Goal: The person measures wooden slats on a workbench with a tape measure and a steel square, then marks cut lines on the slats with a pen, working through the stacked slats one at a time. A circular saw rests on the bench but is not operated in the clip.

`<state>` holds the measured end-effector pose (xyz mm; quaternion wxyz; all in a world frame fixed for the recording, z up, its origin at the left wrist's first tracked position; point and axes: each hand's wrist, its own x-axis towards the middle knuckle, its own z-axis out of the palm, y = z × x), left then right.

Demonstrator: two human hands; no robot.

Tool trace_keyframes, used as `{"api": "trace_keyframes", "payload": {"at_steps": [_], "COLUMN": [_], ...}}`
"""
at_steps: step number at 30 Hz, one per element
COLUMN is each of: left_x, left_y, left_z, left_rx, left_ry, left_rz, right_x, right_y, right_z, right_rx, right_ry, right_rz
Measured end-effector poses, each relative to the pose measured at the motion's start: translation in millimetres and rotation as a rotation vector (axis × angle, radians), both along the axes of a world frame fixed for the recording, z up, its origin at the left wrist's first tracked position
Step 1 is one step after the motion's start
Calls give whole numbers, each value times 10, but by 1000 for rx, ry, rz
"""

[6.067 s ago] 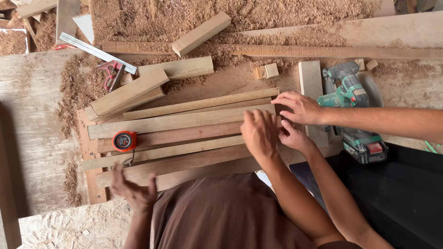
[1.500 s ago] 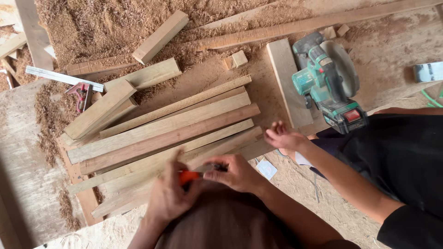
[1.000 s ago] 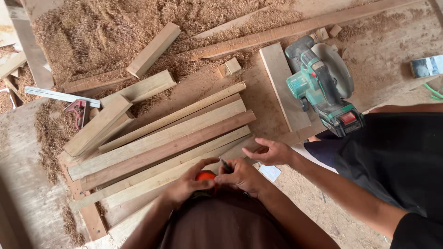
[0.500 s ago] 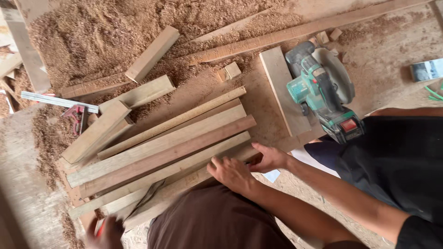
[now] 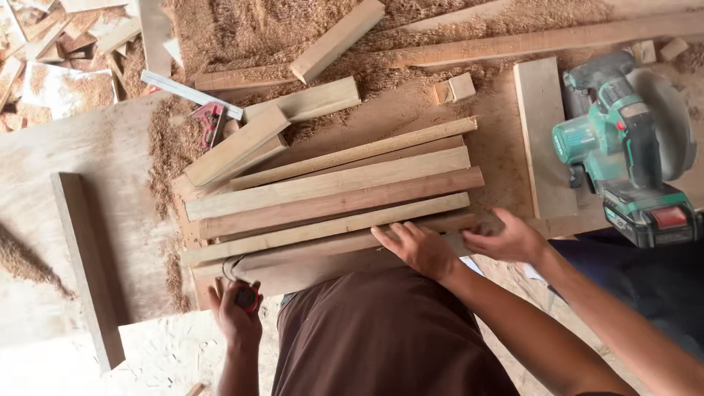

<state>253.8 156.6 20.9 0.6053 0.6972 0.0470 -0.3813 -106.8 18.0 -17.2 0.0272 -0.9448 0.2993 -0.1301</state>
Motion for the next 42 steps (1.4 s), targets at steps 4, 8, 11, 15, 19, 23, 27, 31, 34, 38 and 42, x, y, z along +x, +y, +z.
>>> {"api": "trace_keyframes", "payload": {"at_steps": [4, 8, 11, 15, 19, 23, 27, 31, 34, 38, 42], "left_x": [50, 145, 328, 476, -121, -1122, -1813, -1947, -1955, -1752, -1463], "left_y": [-89, -38, 59, 85, -45, -650, -1104, -1229, -1251, -1292, -1210], "left_z": [8, -97, -62, 383, 792, 921, 1088, 1192, 1108, 922, 745], "left_rx": [-94, -115, -29, -143, -159, -479, -533, -600, -548, 26, 48], "left_ry": [57, 24, -230, -469, -675, -1265, -1118, -1061, -1011, -951, -1075], "left_rz": [-99, -42, 74, -12, -900, -1524, -1621, -1698, -1760, -1895, -1619], "right_x": [-46, -38, -19, 10, 61, 92, -163, -427, -551, -1109, -1706], "right_y": [19, 55, 55, 87, 215, 227, 174, 237, 274, 144, -74], "right_z": [-17, -76, -47, 170, 529, 828, 953, 854, 718, 585, 260], "right_rx": [62, 65, 65, 196, 881, 1296, 1576, 1644, 1707, 1481, 1114], "right_ry": [-97, -81, -89, -190, -586, -745, -1034, -933, -922, -1001, -855], "right_rz": [20, 67, 20, -117, -246, -275, -635, -630, -601, -817, -1086]}}
